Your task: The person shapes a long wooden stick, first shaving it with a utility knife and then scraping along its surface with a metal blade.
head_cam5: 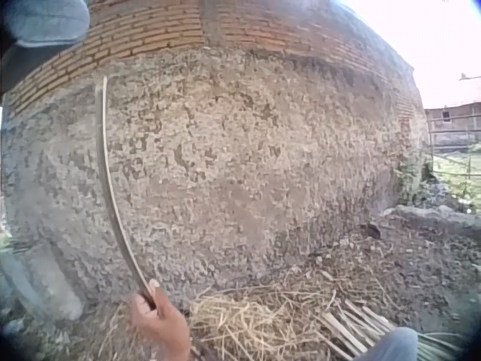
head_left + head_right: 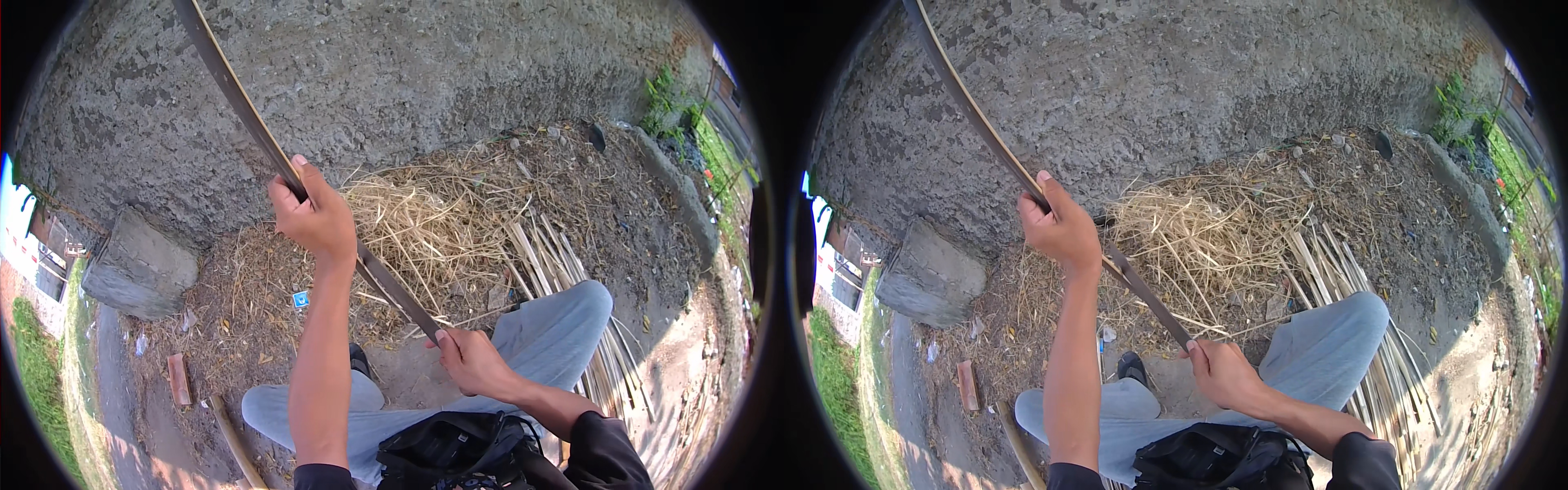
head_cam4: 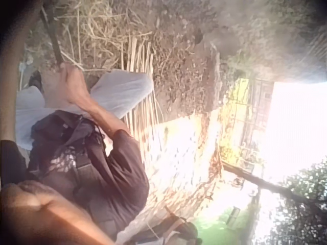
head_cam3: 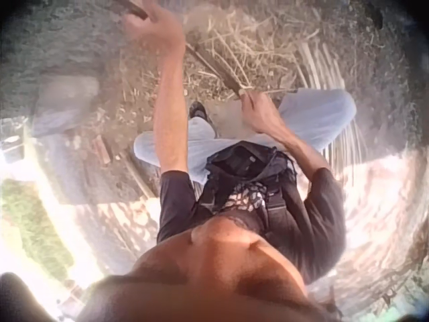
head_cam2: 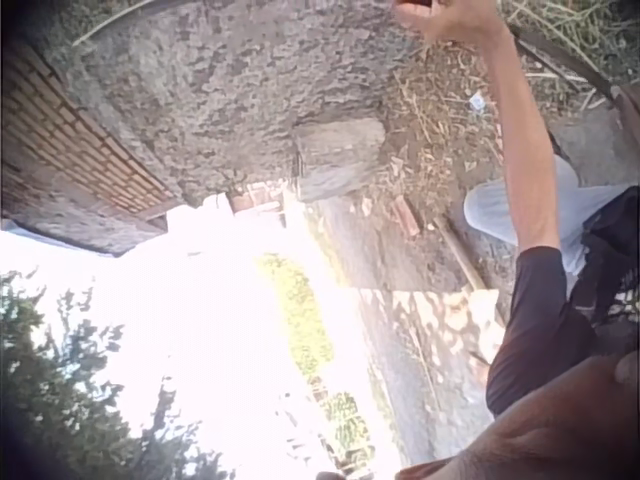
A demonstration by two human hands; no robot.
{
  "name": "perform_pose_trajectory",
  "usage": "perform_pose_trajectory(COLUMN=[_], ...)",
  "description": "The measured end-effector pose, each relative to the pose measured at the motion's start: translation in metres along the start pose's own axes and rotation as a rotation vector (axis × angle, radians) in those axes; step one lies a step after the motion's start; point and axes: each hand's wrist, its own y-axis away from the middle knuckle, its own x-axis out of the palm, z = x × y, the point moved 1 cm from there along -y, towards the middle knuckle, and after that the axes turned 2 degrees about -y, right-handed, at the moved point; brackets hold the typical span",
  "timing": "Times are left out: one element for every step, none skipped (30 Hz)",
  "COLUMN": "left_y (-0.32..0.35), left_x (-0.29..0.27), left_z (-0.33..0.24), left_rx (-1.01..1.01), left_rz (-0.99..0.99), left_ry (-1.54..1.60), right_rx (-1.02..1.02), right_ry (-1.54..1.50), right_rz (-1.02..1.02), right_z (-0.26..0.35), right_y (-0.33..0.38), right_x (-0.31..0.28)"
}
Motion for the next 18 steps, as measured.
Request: perform_pose_trajectory(left_y=[0.001, 0.001, 0.003, 0.003, 0.002, 0.002, 0.002, 0.003, 0.003, 0.004, 0.005, 0.006, 0.006, 0.006, 0.006, 0.007, 0.008, 0.009], left_x=[0.001, 0.002, 0.003, 0.004, 0.003, 0.003, 0.004, 0.004, 0.003, 0.003, 0.003, 0.003, 0.003, 0.004, 0.004, 0.005, 0.006, 0.008], left_z=[0.0, 0.0, 0.0, 0.001, 0.004, 0.004, 0.004, 0.004, 0.004, 0.003, 0.003, 0.002, 0.001, 0.0, 0.0, -0.001, -0.003, -0.005], left_rx=[0.002, 0.002, 0.0, 0.0, 0.013, 0.027, 0.026, 0.01, -0.005, -0.005, -0.035, -0.066, -0.069, -0.055, -0.041, -0.049, -0.012, 0.028], left_rz=[0.004, -0.005, -0.011, -0.006, -0.016, -0.023, -0.014, 0.002, 0.014, 0.017, 0.038, 0.057, 0.056, 0.06, 0.064, 0.066, 0.067, 0.065], left_ry=[0.004, 0.033, 0.063, 0.066, 0.047, 0.029, 0.032, 0.012, -0.012, -0.011, 0.042, 0.093, 0.092, 0.184, 0.273, 0.272, 0.224, 0.179], right_rx=[0.055, 0.11, 0.111, 0.059, 0.007, 0.01, 0.015, 0.02, 0.02, 0.032, 0.045, 0.046, 0.022, 0.0, 0.004, -0.023, -0.05, -0.045], right_ry=[-0.13, -0.261, -0.264, -0.283, -0.302, -0.307, -0.263, -0.219, -0.222, -0.225, -0.227, -0.227, -0.203, -0.179, -0.18, -0.185, -0.19, -0.188], right_rz=[-0.019, -0.037, -0.043, -0.058, -0.073, -0.08, -0.037, 0.007, 0.005, 0.015, 0.024, 0.025, 0.018, 0.011, 0.013, -0.029, -0.071, -0.069], right_z=[-0.001, -0.002, -0.004, -0.004, -0.004, -0.003, 0.0, 0.002, 0.003, 0.005, 0.006, 0.008, 0.011, 0.015, 0.022, 0.031, 0.036, 0.038], right_y=[0.001, 0.002, 0.004, 0.006, 0.007, 0.007, 0.007, 0.007, 0.006, 0.004, 0.003, 0.002, 0.0, -0.001, -0.002, -0.002, -0.004, -0.007], right_x=[-0.001, -0.001, 0.0, 0.002, 0.003, 0.002, 0.001, -0.001, 0.0, 0.0, 0.0, -0.002, -0.006, -0.01, -0.014, -0.02, -0.021, -0.019])
